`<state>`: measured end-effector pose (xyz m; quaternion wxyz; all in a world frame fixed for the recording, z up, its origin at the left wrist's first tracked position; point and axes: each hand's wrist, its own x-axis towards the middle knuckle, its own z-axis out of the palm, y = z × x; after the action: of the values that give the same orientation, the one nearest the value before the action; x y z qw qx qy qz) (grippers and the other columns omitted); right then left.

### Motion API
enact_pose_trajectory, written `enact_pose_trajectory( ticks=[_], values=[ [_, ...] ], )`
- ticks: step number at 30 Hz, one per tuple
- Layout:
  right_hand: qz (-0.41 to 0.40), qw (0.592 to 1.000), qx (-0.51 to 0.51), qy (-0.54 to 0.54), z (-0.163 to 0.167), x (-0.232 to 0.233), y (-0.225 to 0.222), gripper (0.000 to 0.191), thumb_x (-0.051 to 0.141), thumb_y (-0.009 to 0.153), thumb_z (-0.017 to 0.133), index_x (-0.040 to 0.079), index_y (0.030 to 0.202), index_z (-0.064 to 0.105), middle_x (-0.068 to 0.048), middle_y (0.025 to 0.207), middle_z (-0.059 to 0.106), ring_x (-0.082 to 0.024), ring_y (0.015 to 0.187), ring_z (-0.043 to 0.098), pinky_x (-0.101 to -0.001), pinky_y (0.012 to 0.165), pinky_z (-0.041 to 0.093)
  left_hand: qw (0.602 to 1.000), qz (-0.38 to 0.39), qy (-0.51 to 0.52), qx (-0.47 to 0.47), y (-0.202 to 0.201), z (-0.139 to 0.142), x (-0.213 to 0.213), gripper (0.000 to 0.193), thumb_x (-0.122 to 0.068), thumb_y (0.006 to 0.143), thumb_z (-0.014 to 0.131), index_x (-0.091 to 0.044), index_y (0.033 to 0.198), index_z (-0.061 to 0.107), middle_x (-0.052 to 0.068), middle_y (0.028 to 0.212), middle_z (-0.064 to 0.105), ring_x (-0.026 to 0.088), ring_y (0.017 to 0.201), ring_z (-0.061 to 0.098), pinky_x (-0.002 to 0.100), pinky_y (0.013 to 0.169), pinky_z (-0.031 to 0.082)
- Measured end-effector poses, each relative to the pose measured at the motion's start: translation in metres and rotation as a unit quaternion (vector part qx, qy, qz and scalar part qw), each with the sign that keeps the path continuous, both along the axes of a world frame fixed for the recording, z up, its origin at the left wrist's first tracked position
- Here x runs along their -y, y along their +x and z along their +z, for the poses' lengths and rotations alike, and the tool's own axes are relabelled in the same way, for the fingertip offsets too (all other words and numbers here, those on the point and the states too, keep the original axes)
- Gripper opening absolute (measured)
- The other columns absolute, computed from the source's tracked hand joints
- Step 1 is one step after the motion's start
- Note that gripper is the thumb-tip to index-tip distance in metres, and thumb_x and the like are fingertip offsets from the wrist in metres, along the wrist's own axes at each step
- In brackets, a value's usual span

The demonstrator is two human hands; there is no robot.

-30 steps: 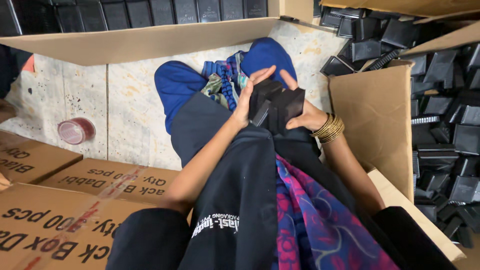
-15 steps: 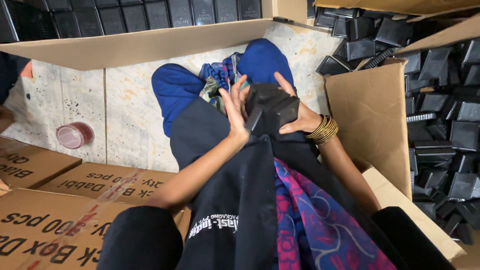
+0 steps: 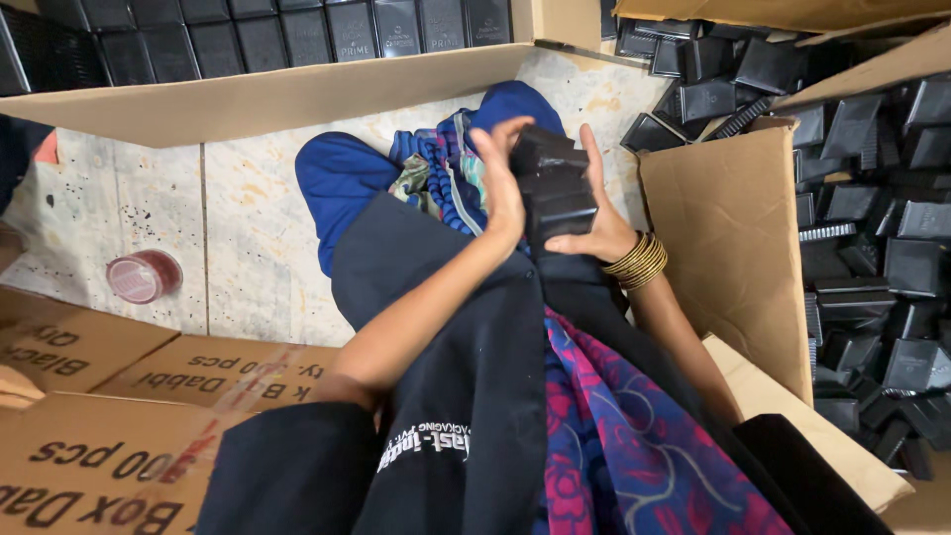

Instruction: The person sits on the floor and repeatedly picks up small black rectangular containers from a large cardboard box, then places them into a second box, arranging them in neat rows. The process continues with the person handling the containers one at a time.

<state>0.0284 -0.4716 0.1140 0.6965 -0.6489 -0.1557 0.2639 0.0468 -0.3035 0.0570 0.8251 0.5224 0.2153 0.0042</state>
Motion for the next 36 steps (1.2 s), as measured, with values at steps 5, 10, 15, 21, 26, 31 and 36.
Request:
enact_pose_trajectory(
  ticks=[5, 10, 15, 21, 26, 31, 36],
  values=[
    [0.016, 0.989, 0.125, -0.073, 0.009, 0.000, 0.002, 0.160, 0.029, 0.066, 0.100, 0.011, 0.162, -0.028, -0.024, 0.173, 0.015, -0.032, 0.162, 0.024, -0.0427, 0.132, 0.025, 0.987, -0.093, -0.106, 0.076, -0.012, 0.001, 0.008, 0.090, -0.076, 0.104, 0.017, -0.006, 0.155, 0.041, 0.014, 0.150, 0.046, 0.025, 0.139, 0.046, 0.036, 0.123, 0.030],
    [0.017, 0.949, 0.206, -0.237, 0.008, -0.007, 0.005, 0.164, 0.035, 0.057, 0.102, 0.006, 0.158, -0.024, -0.027, 0.162, 0.020, -0.036, 0.155, 0.027, -0.0433, 0.128, 0.027, 0.976, -0.074, -0.203, 0.002, 0.002, -0.008, -0.005, 0.092, -0.076, 0.097, 0.017, -0.014, 0.163, 0.027, 0.007, 0.164, 0.032, 0.023, 0.148, 0.036, 0.036, 0.123, 0.026],
    [-0.019, 0.969, 0.190, -0.156, -0.009, -0.008, -0.001, 0.159, 0.032, 0.062, 0.101, 0.010, 0.162, -0.022, -0.028, 0.166, 0.023, -0.039, 0.157, 0.031, -0.0466, 0.129, 0.028, 0.969, -0.150, -0.188, 0.052, -0.001, -0.020, 0.005, 0.090, -0.075, 0.102, 0.018, -0.011, 0.165, 0.028, 0.013, 0.164, 0.035, 0.028, 0.148, 0.038, 0.039, 0.125, 0.028],
    [-0.100, 0.994, 0.018, -0.036, -0.030, 0.002, 0.004, 0.141, 0.020, 0.072, 0.093, 0.014, 0.170, -0.008, -0.014, 0.161, 0.041, -0.028, 0.147, 0.048, -0.0436, 0.125, 0.043, 0.945, -0.071, 0.300, 0.108, -0.003, -0.014, -0.062, 0.078, -0.054, 0.105, 0.048, -0.003, 0.161, 0.029, 0.017, 0.162, 0.036, 0.033, 0.151, 0.033, 0.042, 0.126, 0.023],
    [-0.074, 0.983, -0.132, 0.108, -0.021, -0.032, 0.060, 0.078, 0.011, 0.079, 0.080, 0.004, 0.147, 0.043, -0.009, 0.134, 0.061, -0.024, 0.123, 0.063, -0.0411, 0.109, 0.053, 0.821, 0.233, 0.500, -0.148, -0.048, -0.027, -0.249, 0.081, -0.037, 0.096, 0.078, -0.007, 0.158, 0.038, 0.023, 0.161, 0.046, 0.038, 0.153, 0.039, 0.050, 0.132, 0.026],
    [0.008, 0.979, -0.179, 0.101, 0.012, -0.186, 0.164, 0.049, 0.016, 0.089, 0.070, 0.003, 0.135, 0.059, -0.009, 0.125, 0.069, -0.025, 0.117, 0.067, -0.0407, 0.107, 0.054, 0.741, 0.129, 0.163, -0.639, -0.080, -0.065, -0.339, 0.155, -0.050, 0.067, 0.094, -0.022, 0.156, -0.029, 0.041, 0.160, -0.025, 0.056, 0.151, -0.018, 0.075, 0.116, 0.011],
    [0.131, 0.959, -0.245, 0.061, 0.058, -0.416, 0.222, 0.039, 0.036, 0.094, 0.074, 0.013, 0.125, 0.067, -0.002, 0.117, 0.072, -0.020, 0.106, 0.065, -0.0383, 0.090, 0.049, 0.506, 0.199, 0.266, -0.796, -0.060, -0.088, -0.343, 0.147, -0.049, 0.067, 0.086, -0.027, 0.155, -0.029, 0.037, 0.161, -0.022, 0.057, 0.149, -0.014, 0.078, 0.109, 0.016]
  ],
)
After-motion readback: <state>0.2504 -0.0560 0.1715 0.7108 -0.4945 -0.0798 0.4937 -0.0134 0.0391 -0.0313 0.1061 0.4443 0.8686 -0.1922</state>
